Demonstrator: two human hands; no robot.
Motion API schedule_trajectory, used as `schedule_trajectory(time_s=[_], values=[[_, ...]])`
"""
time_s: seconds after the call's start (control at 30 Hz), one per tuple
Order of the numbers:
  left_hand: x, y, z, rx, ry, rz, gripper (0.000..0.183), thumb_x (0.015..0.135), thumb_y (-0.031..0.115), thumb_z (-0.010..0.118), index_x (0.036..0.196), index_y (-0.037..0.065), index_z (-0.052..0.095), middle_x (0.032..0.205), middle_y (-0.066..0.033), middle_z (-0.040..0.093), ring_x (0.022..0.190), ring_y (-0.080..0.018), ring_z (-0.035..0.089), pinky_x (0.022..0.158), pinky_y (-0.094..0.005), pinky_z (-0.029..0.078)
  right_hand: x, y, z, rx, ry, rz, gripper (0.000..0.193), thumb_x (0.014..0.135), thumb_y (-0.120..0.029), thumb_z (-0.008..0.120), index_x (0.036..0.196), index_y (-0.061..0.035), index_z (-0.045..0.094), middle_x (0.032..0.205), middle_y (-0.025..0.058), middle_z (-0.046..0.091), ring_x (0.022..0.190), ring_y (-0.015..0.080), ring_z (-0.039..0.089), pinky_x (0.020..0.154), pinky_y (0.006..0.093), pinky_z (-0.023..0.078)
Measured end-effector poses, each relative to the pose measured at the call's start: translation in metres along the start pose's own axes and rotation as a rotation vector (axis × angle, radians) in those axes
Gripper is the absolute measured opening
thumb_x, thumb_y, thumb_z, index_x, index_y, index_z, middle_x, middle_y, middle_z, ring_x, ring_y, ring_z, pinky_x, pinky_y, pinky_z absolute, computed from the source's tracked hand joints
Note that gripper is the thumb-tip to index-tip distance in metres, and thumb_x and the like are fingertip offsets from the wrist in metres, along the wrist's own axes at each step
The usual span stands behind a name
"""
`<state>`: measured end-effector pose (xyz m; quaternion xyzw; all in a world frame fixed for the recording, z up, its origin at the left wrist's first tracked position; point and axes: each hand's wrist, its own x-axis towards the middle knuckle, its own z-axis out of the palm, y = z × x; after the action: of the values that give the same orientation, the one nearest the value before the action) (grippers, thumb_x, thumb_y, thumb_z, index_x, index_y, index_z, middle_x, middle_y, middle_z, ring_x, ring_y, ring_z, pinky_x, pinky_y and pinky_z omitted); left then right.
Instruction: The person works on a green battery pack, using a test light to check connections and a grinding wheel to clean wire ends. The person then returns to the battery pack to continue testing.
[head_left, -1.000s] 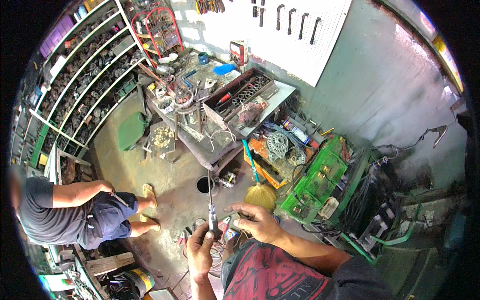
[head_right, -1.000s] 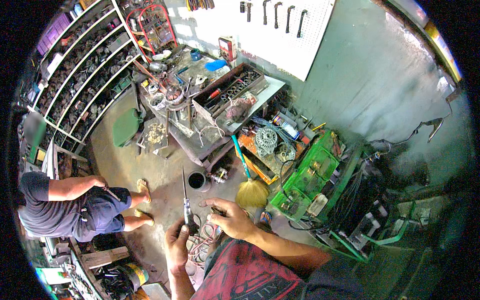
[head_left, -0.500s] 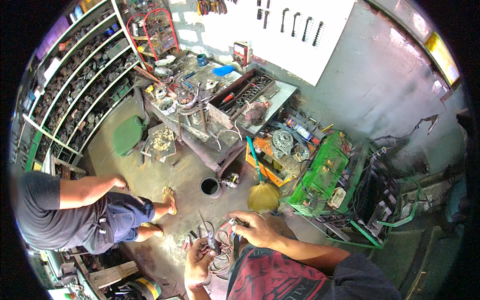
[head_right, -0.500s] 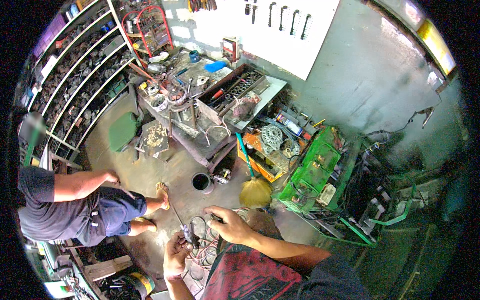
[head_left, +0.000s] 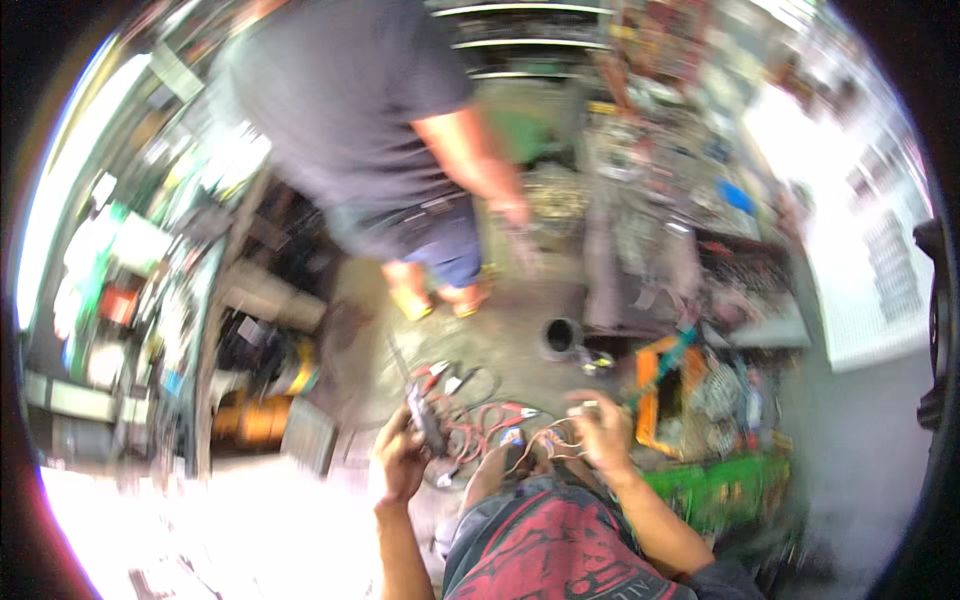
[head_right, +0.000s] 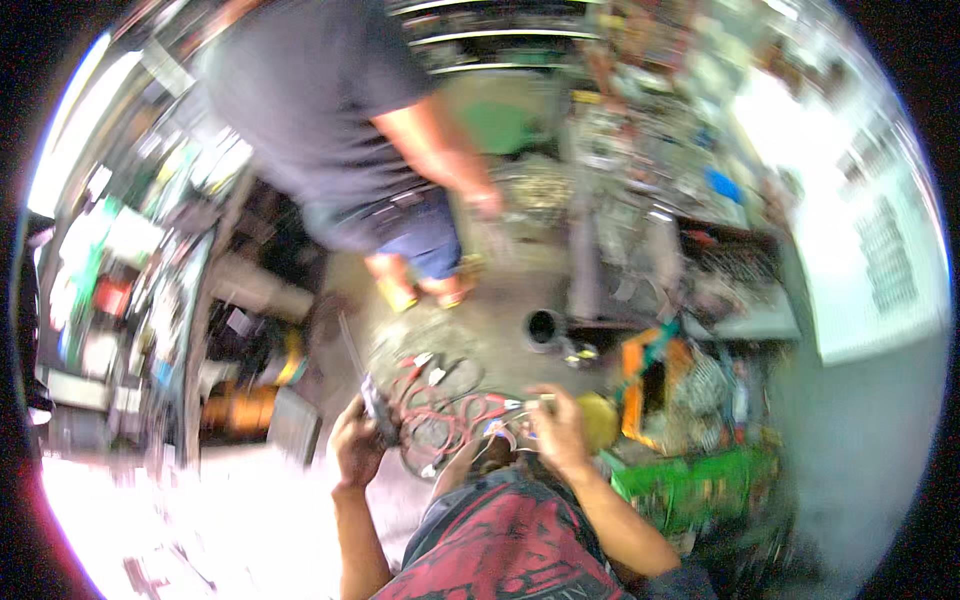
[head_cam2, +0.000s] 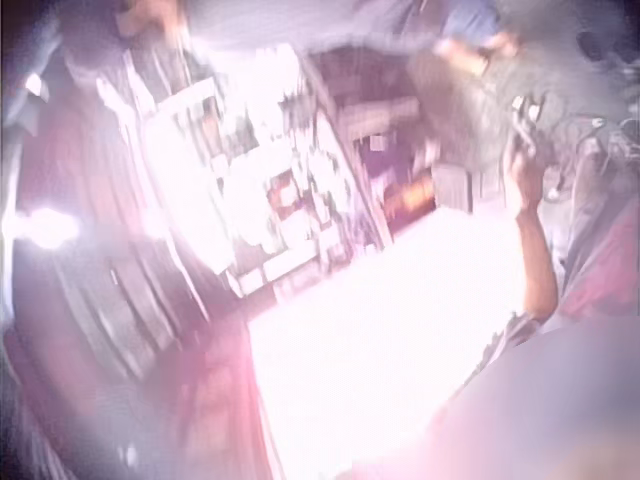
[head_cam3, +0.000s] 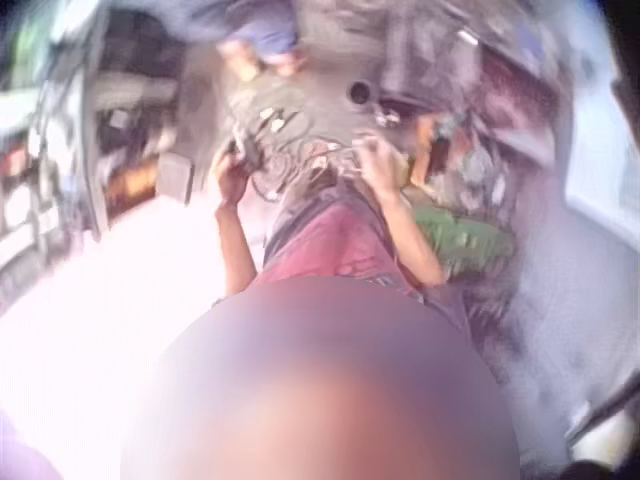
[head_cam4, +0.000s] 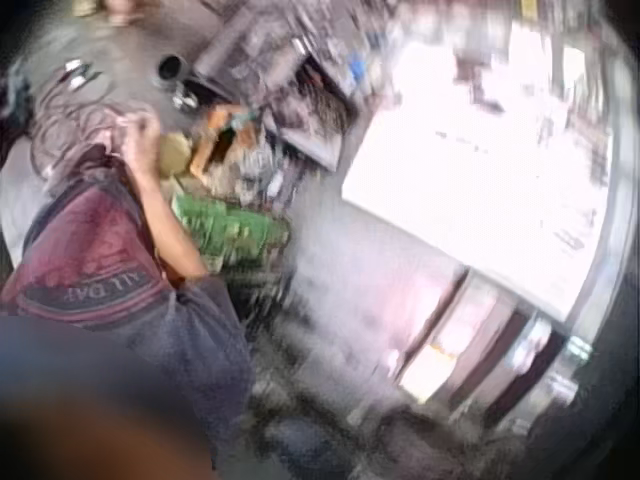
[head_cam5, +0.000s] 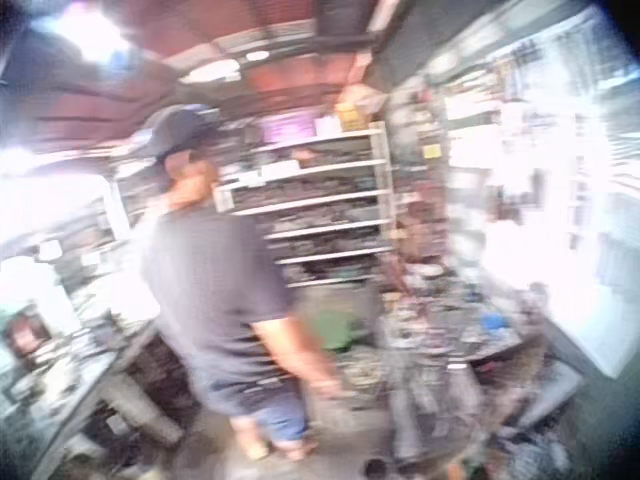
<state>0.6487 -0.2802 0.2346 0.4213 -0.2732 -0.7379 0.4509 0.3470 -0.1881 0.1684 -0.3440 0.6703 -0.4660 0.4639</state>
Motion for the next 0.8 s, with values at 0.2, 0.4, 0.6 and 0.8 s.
schedule_trajectory(time_s=[0.2, 0.4, 0.6, 0.8], values=[[-0.059, 0.037, -0.055, -0.195, 0.143, 0.295, 0.052, 0.089, 0.013, 0.05, 0.138, -0.004, 0.047, 0.109, -0.0186, 0.066, 0.09, -0.0276, 0.069, 0.077, -0.0409, 0.059, 0.068, 0.049, -0.007, 0.298, -0.01, 0.114, 0.013, 0.095, -0.015, 0.055, 0.096, -0.0044, 0.063, 0.07, 0.0023, 0.055, 0.059, 0.0135, 0.053, 0.051, 0.0306, 0.046], [-0.093, 0.051, -0.097, -0.29, 0.324, 0.5, 0.054, 0.089, 0.014, 0.049, 0.14, -0.002, 0.047, 0.11, -0.0177, 0.066, 0.091, -0.0271, 0.068, 0.077, -0.0415, 0.059, 0.116, 0.099, -0.006, 0.06, 0.032, 0.289, 0.016, 0.098, -0.019, 0.05, 0.091, -0.0053, 0.056, 0.067, 0.0039, 0.051, 0.049, 0.0158, 0.049, 0.042, 0.0317, 0.041], [-0.101, 0.076, -0.176, -0.182, 0.657, 0.626, 0.052, 0.088, 0.008, 0.05, 0.139, -0.003, 0.049, 0.106, -0.0156, 0.068, 0.088, -0.0243, 0.068, 0.076, -0.0379, 0.058, 0.148, 0.144, 0.059, -0.318, -0.072, 0.278, 0.027, 0.1, -0.026, 0.054, 0.085, -0.0043, 0.055, 0.062, 0.0055, 0.049, 0.039, 0.0167, 0.044, 0.032, 0.0324, 0.034], [-0.121, 0.143, -0.292, -0.293, 0.762, 0.778, 0.051, 0.087, 0.004, 0.045, 0.137, -0.004, 0.051, 0.101, -0.0164, 0.068, 0.082, -0.0224, 0.069, 0.068, -0.0345, 0.059, 0.153, 0.149, 0.188, -0.621, -0.213, 0.302, 0.027, 0.094, -0.021, 0.067, 0.08, -0.0008, 0.057, 0.057, 0.0063, 0.049, 0.037, 0.0204, 0.044, 0.033, 0.0346, 0.035]])
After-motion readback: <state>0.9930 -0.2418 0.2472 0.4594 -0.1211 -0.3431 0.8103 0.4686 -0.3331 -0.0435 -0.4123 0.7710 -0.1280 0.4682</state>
